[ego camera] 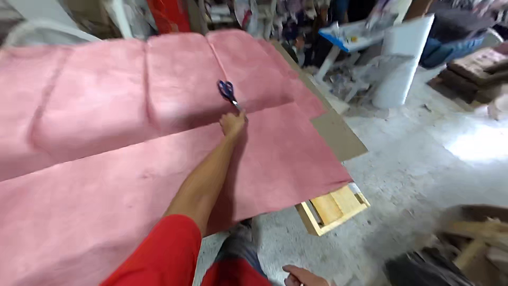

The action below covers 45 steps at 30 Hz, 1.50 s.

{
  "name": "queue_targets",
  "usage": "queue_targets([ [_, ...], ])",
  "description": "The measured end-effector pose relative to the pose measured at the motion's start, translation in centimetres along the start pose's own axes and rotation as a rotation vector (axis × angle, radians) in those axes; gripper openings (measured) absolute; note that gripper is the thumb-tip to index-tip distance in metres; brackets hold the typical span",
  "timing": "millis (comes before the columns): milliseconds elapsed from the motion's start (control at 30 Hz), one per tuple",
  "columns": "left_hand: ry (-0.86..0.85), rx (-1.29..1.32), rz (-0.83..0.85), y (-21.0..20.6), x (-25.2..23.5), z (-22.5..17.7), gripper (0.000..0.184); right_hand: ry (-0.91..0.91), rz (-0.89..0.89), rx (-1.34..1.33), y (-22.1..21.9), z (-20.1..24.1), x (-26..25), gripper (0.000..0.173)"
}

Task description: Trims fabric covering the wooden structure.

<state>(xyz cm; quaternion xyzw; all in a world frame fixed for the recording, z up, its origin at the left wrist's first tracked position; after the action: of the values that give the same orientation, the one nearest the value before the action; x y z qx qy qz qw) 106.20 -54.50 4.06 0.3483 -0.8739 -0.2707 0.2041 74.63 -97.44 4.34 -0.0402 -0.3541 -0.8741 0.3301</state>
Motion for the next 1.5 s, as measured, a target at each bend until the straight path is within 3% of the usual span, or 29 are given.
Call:
queue_targets([
  [33,0.029,-0.003,-0.079,-1.0,-1.2,-1.1,0.079,-0.016,0.016,-0.022,1.7,-0.4,-0.7,0.031],
  [133,0.048,0.024,-0.278,-2.4,-1.4,-2.0,0.053,-0.007,-0.050,-0.075,8.4,-1.9,-2.8,0.029],
  [233,-0.121,0.203,-0.201,-2.8,3.0,-2.3,0.038,0.000,-0.331,-0.252,17.5,-4.1,-5.7,0.025],
  [300,-0.230,0.311,-0.077,-3.1,8.6,-3.1,0.029,0.009,-0.402,-0.566,21.6,-5.7,-8.5,0.035],
  [367,-0.425,0.251,0.053,-4.2,17.0,-4.9,0.019,-0.076,-0.173,-0.937,22.8,-8.0,-11.7,0.069],
  [433,-0.728,0.099,0.162,-6.3,26.1,-6.6,0.015,-0.148,0.275,-1.165,21.8,-8.8,-13.4,0.094],
  [500,-1.003,-0.071,0.195,-8.8,34.1,-7.6,0.017,-0.242,0.600,-1.171,20.0,-9.6,-12.0,0.083],
  [567,-1.120,-0.154,0.137,-10.4,38.8,-8.2,0.022,-0.362,0.780,-1.099,18.5,-11.0,-9.4,0.051],
  [633,-1.118,-0.188,0.071,-11.1,41.0,-9.0,0.023,-0.412,0.862,-1.115,17.6,-12.1,-7.2,0.034],
  [667,-1.116,-0.198,0.046,-11.4,41.8,-9.4,0.022,-0.407,0.891,-1.172,17.4,-12.6,-6.4,0.036],
  [700,-1.124,-0.197,0.021,-11.4,42.6,-9.9,0.020,-0.387,0.938,-1.259,17.3,-12.9,-5.6,0.045],
  [800,-1.191,-0.164,-0.087,-11.0,44.9,-11.4,0.017,-0.413,1.220,-1.490,17.3,-12.4,-3.3,0.093],
  [833,-1.223,-0.160,-0.116,-10.7,45.7,-11.8,0.017,-0.448,1.274,-1.503,17.3,-12.5,-2.8,0.099],
  [900,-1.306,-0.167,-0.158,-10.3,47.1,-12.6,0.014,-0.495,1.336,-1.493,17.5,-12.9,-1.7,0.094],
  [1000,-1.402,-0.208,-0.178,-10.1,47.8,-13.4,0.014,-0.447,1.392,-1.495,18.6,-12.3,-0.8,0.074],
  [1067,-1.242,-0.140,-0.163,-9.6,46.5,-12.4,0.022,-0.345,1.287,-1.464,19.2,-12.1,-1.3,0.066],
  [1100,-1.044,-0.023,-0.186,-9.0,45.5,-10.4,0.024,-0.296,1.188,-1.437,19.4,-12.5,-1.7,0.061],
  [1167,-0.455,0.260,-0.357,-8.3,43.7,-2.9,0.023,-0.276,0.981,-1.395,19.3,-14.0,-2.9,0.050],
  [1200,-0.119,0.386,-0.371,-9.4,42.9,2.0,0.034,-0.302,0.885,-1.407,19.0,-15.0,-3.3,0.043],
  [1267,0.416,0.642,-0.205,-14.1,40.9,9.9,0.060,-0.371,0.716,-1.421,18.1,-17.0,-3.3,0.032],
  [1300,0.561,0.788,-0.120,-16.4,39.5,11.6,0.066,-0.385,0.674,-1.379,17.7,-17.7,-2.9,0.030],
  [1367,0.608,1.048,-0.065,-18.6,35.6,10.9,0.068,-0.421,0.624,-1.244,16.6,-18.3,-2.2,0.027],
  [1433,0.573,1.111,-0.138,-18.9,32.4,9.0,0.068,-0.492,0.580,-1.107,15.7,-18.3,-1.4,0.025],
  [1500,0.575,1.032,-0.294,-18.0,31.6,7.8,0.065,-0.511,0.624,-1.035,14.8,-17.6,-1.1,0.048],
])
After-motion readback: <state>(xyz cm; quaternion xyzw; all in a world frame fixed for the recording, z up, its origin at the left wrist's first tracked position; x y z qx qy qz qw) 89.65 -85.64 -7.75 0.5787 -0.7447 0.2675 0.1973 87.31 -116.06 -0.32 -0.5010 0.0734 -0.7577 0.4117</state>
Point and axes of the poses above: each hand's wrist, its own x-axis away from the middle knuckle, its own y-axis out of the back of the hand, z = x × y, the point moved 10 cm from there along -x, towards the middle knuckle, and after that the axes turned 3 degrees about -z, right-handed, at the moved point
